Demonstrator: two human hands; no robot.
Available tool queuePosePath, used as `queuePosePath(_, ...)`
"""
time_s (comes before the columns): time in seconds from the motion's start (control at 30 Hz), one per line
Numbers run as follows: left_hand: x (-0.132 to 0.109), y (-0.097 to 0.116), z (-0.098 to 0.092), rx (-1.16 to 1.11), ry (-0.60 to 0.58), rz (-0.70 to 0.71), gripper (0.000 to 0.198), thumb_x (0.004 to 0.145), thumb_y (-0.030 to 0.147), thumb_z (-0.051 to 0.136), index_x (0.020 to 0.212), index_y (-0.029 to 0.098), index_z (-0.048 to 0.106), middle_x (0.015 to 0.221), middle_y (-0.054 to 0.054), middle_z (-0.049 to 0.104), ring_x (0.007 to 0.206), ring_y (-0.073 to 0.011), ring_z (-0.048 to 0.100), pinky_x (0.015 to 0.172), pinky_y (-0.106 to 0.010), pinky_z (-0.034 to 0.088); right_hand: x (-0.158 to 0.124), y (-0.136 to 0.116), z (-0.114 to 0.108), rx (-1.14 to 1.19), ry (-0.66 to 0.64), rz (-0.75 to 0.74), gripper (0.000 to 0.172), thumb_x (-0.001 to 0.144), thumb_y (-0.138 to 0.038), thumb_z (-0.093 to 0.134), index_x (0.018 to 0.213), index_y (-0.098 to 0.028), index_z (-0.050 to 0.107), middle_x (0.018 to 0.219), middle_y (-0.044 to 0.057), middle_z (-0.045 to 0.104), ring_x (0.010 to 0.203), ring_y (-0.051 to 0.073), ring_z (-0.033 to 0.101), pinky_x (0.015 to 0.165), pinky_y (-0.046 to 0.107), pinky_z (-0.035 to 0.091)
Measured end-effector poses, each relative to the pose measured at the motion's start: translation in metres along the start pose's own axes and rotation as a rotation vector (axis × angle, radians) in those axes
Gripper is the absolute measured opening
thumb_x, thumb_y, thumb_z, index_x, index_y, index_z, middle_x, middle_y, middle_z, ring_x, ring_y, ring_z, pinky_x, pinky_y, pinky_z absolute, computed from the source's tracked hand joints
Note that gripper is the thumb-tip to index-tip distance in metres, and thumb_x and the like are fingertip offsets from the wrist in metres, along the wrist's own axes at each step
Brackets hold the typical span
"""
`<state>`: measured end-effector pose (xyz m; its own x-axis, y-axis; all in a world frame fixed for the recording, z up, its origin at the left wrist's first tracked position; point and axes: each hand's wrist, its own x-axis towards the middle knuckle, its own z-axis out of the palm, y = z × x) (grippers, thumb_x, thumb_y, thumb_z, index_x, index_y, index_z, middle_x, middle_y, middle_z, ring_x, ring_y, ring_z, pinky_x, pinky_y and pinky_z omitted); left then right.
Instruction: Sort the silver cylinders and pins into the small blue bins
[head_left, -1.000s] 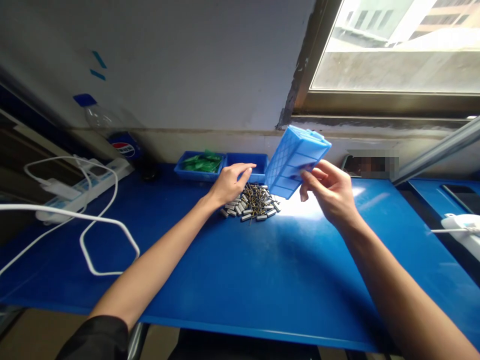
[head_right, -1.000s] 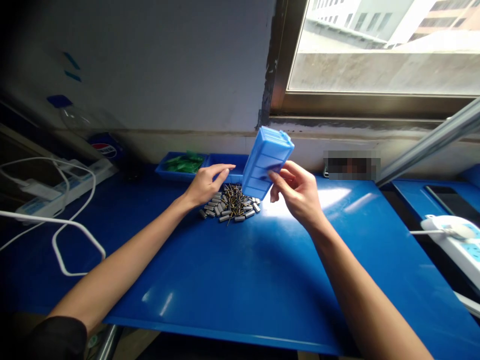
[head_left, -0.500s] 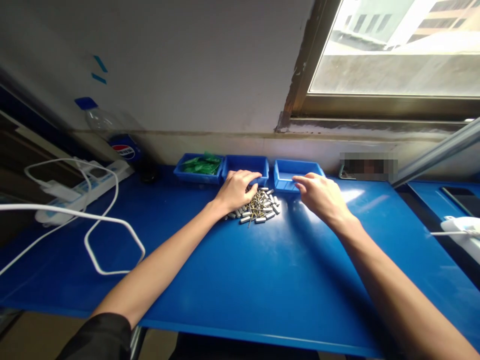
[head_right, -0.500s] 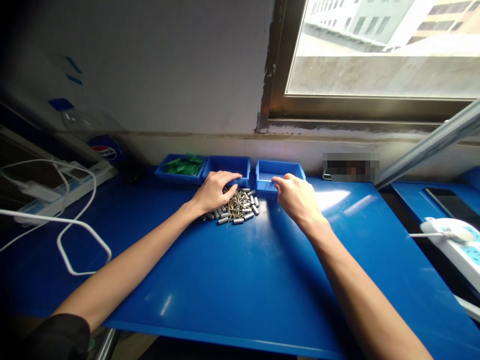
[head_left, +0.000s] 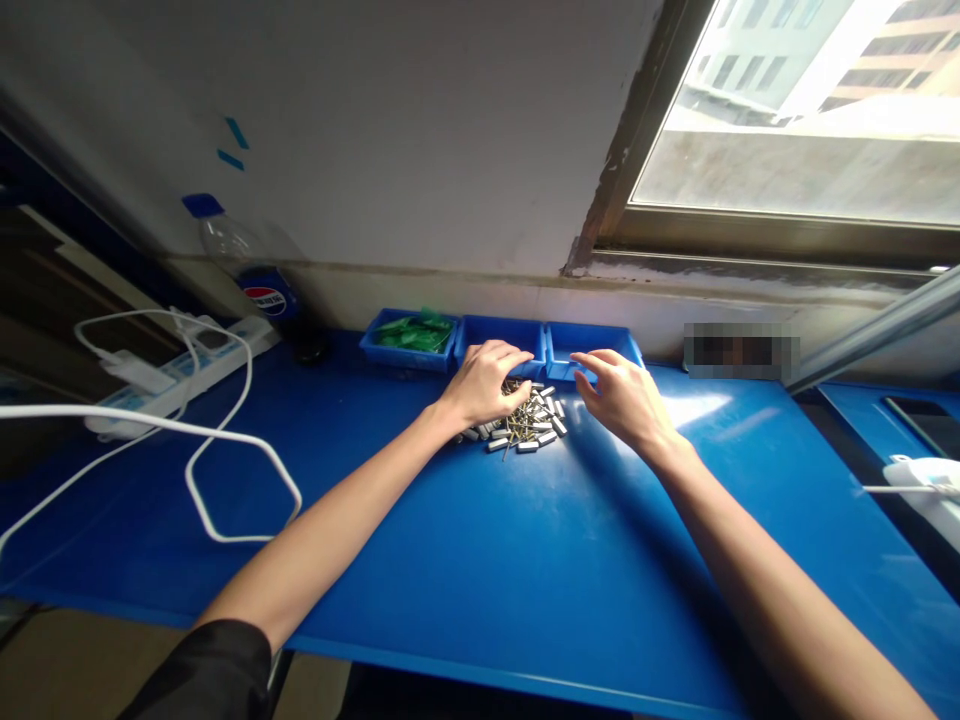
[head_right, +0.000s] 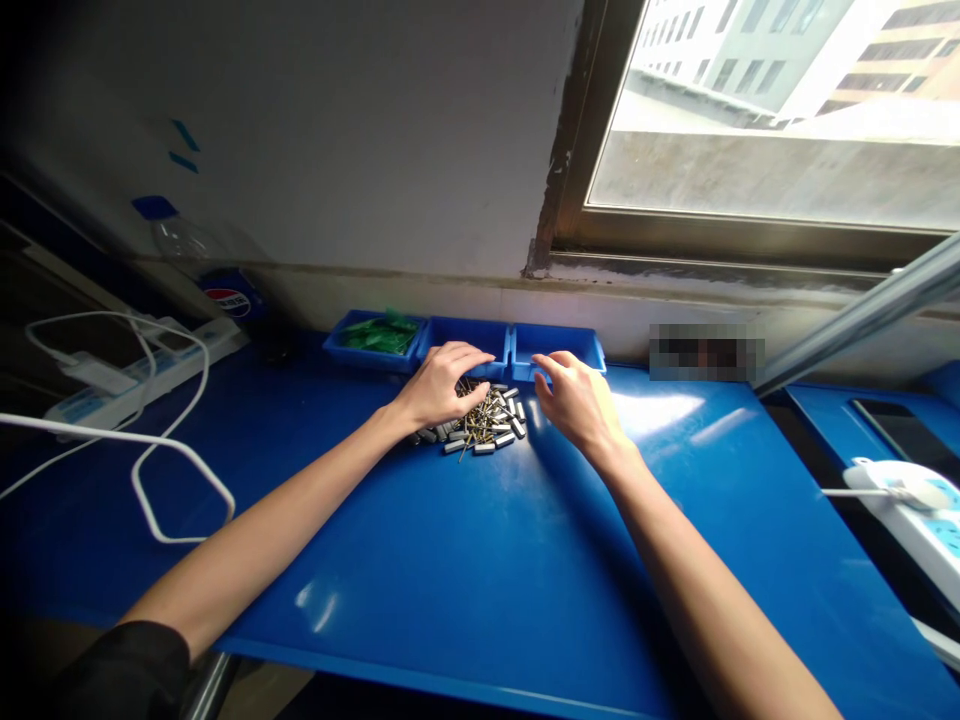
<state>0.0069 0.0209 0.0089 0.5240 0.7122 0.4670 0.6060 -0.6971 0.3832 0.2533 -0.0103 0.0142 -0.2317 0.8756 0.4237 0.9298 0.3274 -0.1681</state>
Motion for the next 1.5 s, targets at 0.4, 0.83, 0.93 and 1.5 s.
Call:
queuePosePath(0.4, -0.042, -0.019, -0.056, -0.002, 0.222, -0.187, 0.016, 0.095, 0.023, 0.059, 0.094, 0.017, 0.074, 0.087, -0.005, 0.074, 0.074, -0.0175, 0.066, 0.073, -0.03, 0.053, 0.042, -0.081, 0.006, 0.21, -0.065, -0.329, 0.032, 0.098, -0.019, 0.055, 0.123, -0.02, 0.076, 0.121, 0.01, 0.077, 0.109, 0.029, 0.069, 0.097, 0.043, 0.055)
queuePosePath(0.83, -0.093, -0.068, -0.069, -0.023, 0.147, -0.552, 0.032, 0.097, 0.037, 0.06, 0.074, 0.019, 0.072, 0.073, -0.005, 0.073, 0.065, -0.0181, 0.065, 0.061, -0.03, 0.041, 0.105, -0.154, 0.074, 0.219, -0.028, -0.437, 0.022, 0.097, -0.026, 0.065, 0.091, -0.021, 0.085, 0.115, 0.015, 0.074, 0.112, 0.037, 0.056, 0.095, 0.053, 0.053)
queuePosePath(0.93, -0.093, -0.067, -0.067, -0.056, 0.159, -0.497, 0.036, 0.098, 0.044, 0.061, 0.079, 0.018, 0.077, 0.084, -0.009, 0.077, 0.081, -0.0229, 0.07, 0.073, -0.033, 0.048, 0.103, -0.152, 0.067, 0.374, 0.076, -0.447, 0.021, 0.098, -0.025, 0.065, 0.091, -0.023, 0.085, 0.109, 0.011, 0.076, 0.109, 0.033, 0.059, 0.093, 0.048, 0.056)
queuePosePath(1.5, -0.067, -0.007, -0.061, -1.485, 0.384, -0.53, 0.043, 0.074, 0.042, 0.093, 0.108, 0.023, 0.075, 0.12, -0.003, 0.078, 0.122, -0.0277, 0.07, 0.106, -0.041, 0.056, 0.054, -0.146, -0.049, 0.448, 0.2, -0.252, 0.067, 0.094, -0.059, 0.068, 0.151, -0.026, 0.054, 0.152, 0.015, 0.055, 0.137, 0.037, 0.055, 0.11, 0.055, 0.05)
